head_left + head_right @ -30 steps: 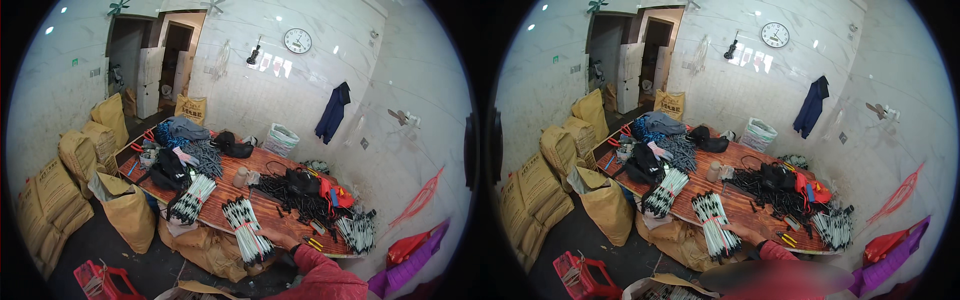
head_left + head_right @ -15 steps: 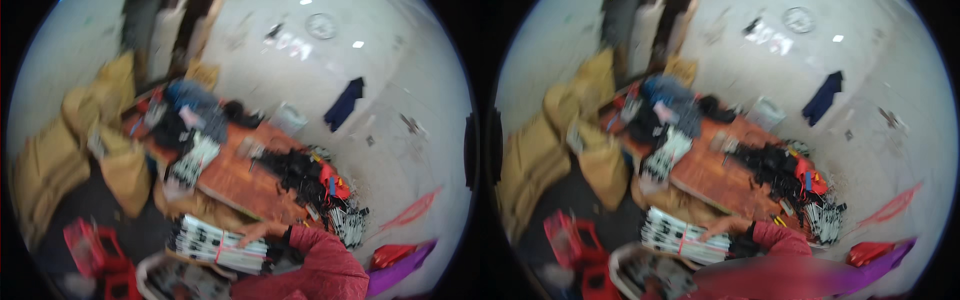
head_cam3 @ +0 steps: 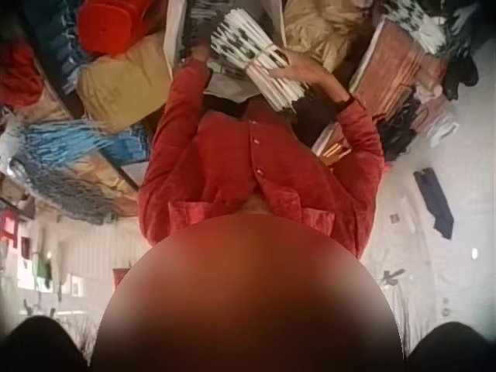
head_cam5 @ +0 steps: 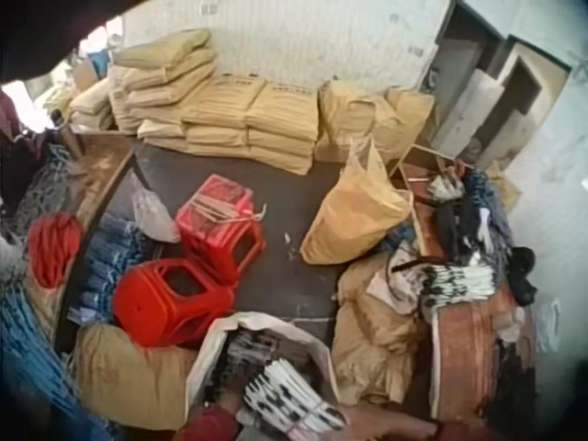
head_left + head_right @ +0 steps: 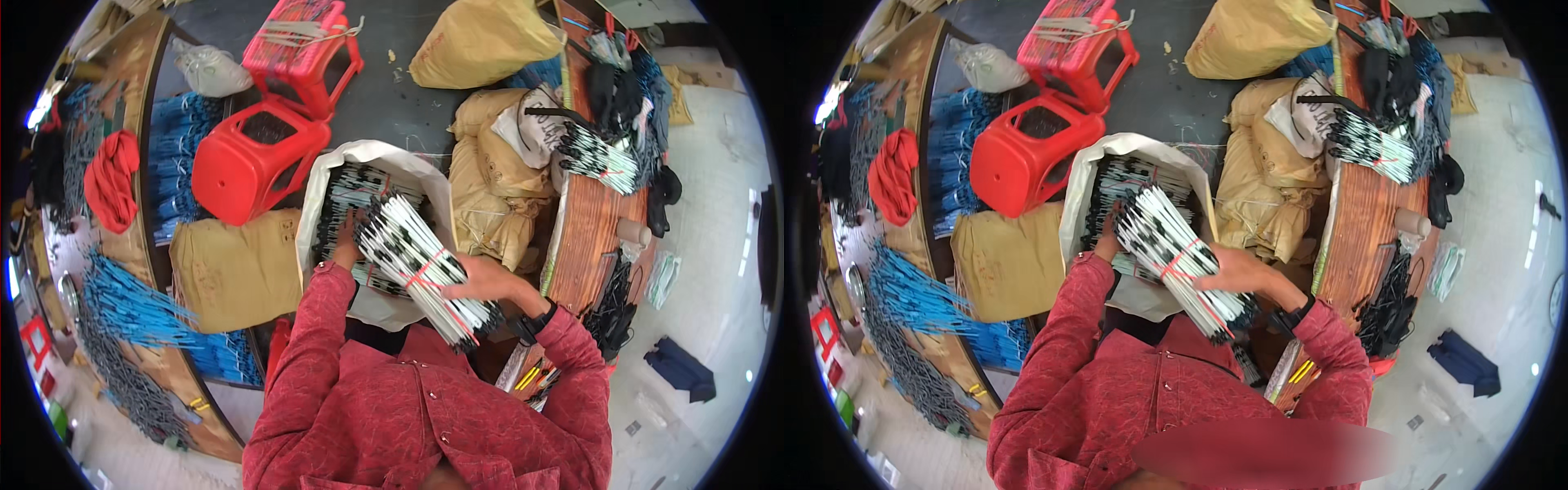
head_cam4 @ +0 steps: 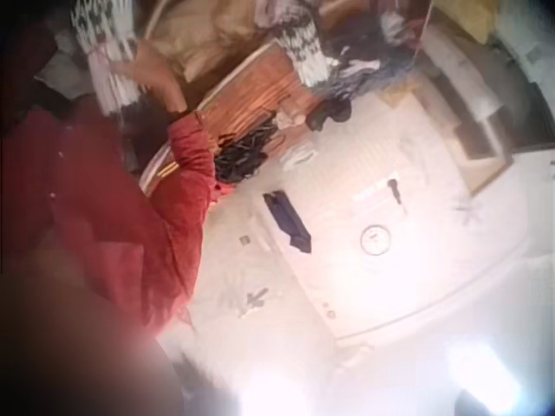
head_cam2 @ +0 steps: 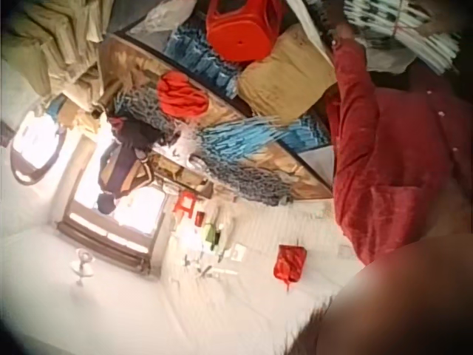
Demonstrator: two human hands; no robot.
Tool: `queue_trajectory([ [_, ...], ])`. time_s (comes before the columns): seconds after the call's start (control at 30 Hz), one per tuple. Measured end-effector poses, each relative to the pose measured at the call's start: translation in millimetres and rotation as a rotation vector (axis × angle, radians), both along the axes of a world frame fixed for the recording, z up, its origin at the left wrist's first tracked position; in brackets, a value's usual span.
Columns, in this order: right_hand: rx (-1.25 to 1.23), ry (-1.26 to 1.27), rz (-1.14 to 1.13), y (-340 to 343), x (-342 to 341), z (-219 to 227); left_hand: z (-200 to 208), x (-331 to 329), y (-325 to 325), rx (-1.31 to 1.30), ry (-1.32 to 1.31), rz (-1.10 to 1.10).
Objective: Organize bundles of wire harnesses and pack them into a plastic liner inside a large paper sack.
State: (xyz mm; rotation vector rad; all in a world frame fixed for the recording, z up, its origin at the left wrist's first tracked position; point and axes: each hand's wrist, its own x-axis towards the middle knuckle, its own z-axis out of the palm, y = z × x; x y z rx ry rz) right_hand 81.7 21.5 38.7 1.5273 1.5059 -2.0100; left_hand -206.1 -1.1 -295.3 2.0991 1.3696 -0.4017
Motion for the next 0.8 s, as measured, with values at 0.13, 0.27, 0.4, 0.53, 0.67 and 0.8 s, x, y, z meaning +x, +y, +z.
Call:
queue_trajectory([
  [0.13,0.101,-0.260,0.113,31.0,-23.6,-32.8,39.8,31.4,13.7,-0.096,0.090,-0.129],
  [0.27,0.209,-0.402,0.254,75.4,-77.0,-60.3,61.3,31.5,17.2,-0.235,0.120,-0.113],
  [0.4,0.278,-0.375,0.185,84.6,-92.7,-168.0,54.5,29.0,14.2,-0.031,0.021,-0.043],
  [0.53,0.453,-0.461,0.095,65.4,-89.3,-206.7,62.8,31.9,25.1,-0.238,0.033,0.003],
  [0.67,0.530,-0.592,0.063,42.5,-51.5,-177.6,70.4,27.4,26.1,-0.272,-0.086,0.058],
  [0.8,0.379,-0.389,0.344,26.4,-25.0,-101.2,80.3,29.9,33.4,-0.317,-0.109,0.073],
])
